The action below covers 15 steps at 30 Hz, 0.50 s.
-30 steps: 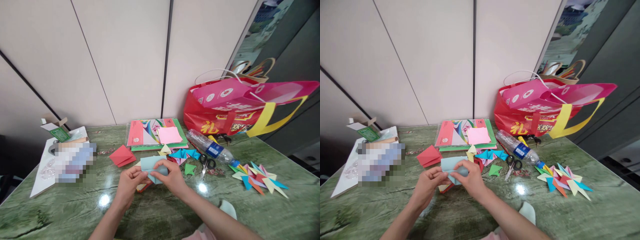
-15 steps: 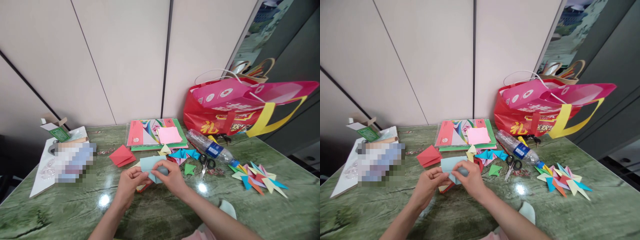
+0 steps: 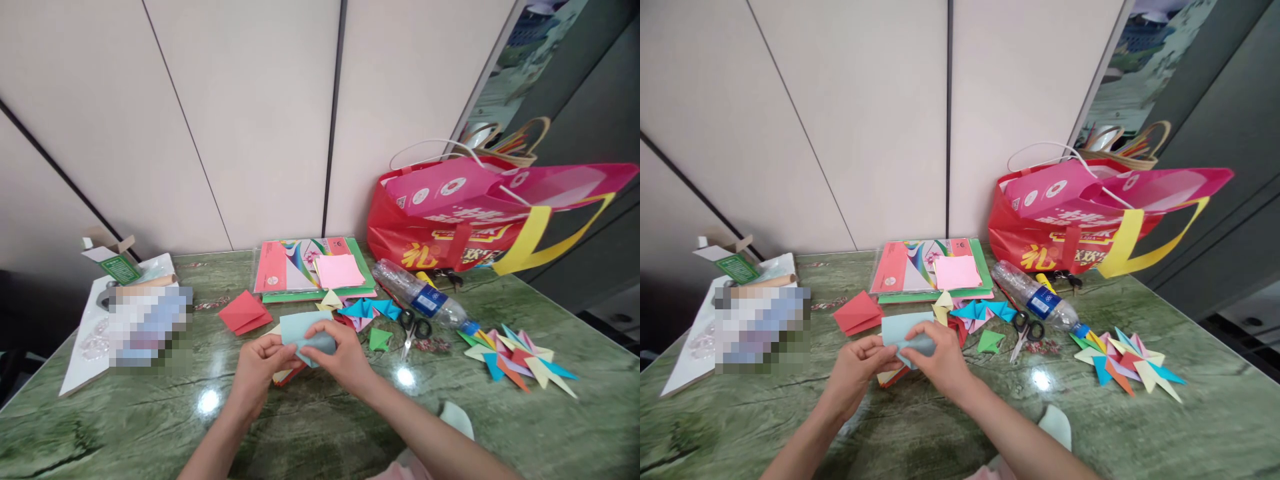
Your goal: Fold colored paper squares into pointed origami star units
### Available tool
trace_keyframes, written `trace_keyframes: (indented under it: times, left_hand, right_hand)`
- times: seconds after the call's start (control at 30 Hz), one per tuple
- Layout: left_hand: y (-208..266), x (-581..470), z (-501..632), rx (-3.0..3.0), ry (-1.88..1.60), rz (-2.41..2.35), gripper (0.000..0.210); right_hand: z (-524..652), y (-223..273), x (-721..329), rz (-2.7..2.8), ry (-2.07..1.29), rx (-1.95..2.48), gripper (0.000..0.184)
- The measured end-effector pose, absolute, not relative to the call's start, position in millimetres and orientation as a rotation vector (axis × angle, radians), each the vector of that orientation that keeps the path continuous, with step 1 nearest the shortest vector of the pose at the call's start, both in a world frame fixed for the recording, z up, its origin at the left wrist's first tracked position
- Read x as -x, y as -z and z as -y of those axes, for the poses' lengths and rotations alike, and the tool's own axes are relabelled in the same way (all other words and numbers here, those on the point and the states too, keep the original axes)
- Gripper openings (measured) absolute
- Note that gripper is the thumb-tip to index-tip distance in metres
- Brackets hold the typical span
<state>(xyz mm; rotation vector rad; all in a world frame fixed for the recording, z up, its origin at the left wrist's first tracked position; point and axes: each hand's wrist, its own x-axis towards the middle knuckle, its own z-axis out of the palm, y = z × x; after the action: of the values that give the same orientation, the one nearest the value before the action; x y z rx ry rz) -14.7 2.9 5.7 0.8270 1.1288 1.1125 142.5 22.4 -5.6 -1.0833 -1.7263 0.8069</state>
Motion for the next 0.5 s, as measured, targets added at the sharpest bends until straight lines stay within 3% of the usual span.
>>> trace_keyframes:
  times: [0.5]
  left_hand:
    - [-7.0, 15.8, -2.4, -0.865, -1.073, -1.143, 0.031]
  right_hand:
    - [-23.2, 3.7, -142.4, 1.692, -0.868, 1.088, 0.012]
